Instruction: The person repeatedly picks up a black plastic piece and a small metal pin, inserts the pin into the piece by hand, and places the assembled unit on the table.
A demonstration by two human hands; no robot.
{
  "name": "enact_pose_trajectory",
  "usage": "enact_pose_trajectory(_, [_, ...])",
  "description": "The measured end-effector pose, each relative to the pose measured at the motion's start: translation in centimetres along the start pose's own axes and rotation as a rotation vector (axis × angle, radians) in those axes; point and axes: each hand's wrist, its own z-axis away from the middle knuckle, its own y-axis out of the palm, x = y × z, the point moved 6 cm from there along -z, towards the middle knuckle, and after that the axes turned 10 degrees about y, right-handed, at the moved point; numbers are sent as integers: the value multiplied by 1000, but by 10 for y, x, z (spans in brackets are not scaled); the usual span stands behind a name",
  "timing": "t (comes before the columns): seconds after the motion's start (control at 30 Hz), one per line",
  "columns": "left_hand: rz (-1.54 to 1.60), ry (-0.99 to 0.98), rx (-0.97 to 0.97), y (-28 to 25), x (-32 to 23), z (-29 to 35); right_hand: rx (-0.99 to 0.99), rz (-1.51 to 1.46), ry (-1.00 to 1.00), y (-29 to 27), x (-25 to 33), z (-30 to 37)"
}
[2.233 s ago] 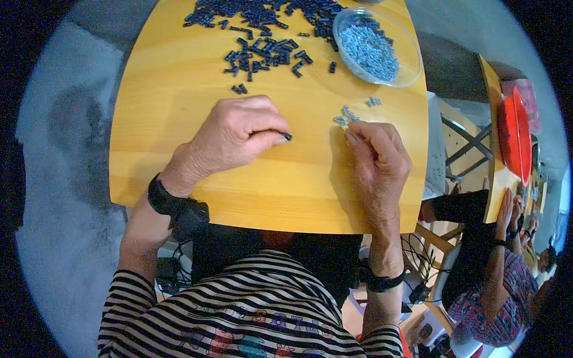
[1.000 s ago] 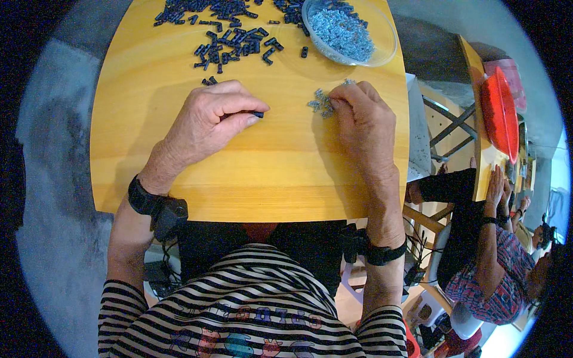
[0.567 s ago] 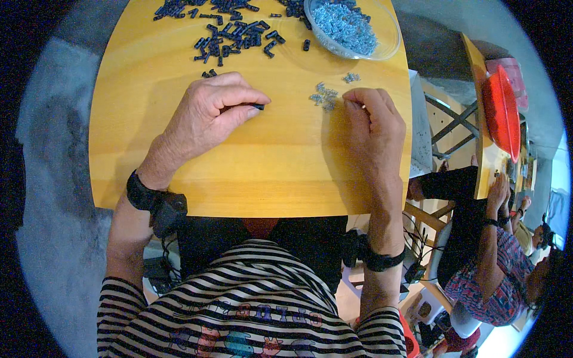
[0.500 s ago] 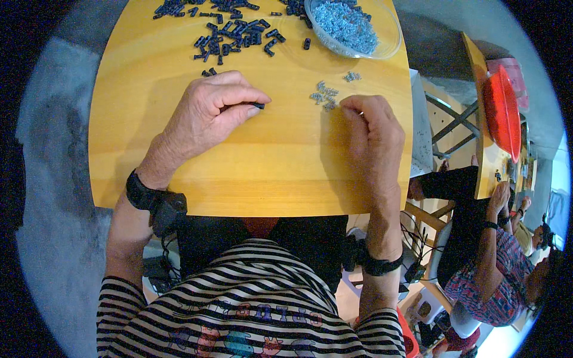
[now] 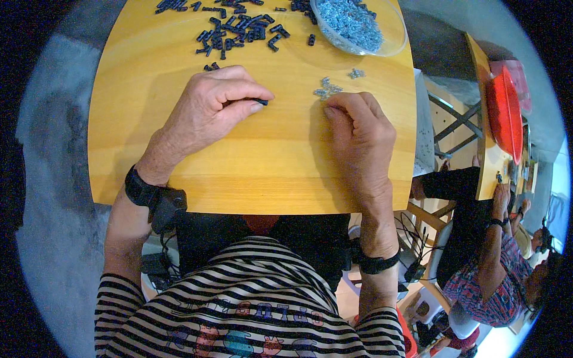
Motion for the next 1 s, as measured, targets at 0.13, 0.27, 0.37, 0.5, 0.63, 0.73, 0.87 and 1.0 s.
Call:
enact_pose_trajectory(0.13, [19,-6,-7,-1,0,1,44,-32,75,2,-5,-1])
enact_pose_trajectory(0.27, [8,-10,-4,-1,1,2,25,-21,26,2,-1,-2])
enact_pose_trajectory(0.37, [7,-5,0,-1,1,1,20,-10,25,4,-3,-3])
enact_pose_trajectory(0.5, [11,-11,-2,0,1,0,17,37,17,5,1,-4])
enact_pose_trajectory(0.63, [48,-51,-14,-1,3,2,19,22,92,6,3,-5])
enact_pose_trajectory(0.73, [82,-69,-29,1,4,2,19,13,127,7,1,-6])
enact_pose_trajectory(0.87, [42,-51,-1,2,2,0,28,29,100,9,-2,-8])
enact_pose_trajectory(1.0, [95,-88,2,0,3,2,39,16,97,12,-3,-8])
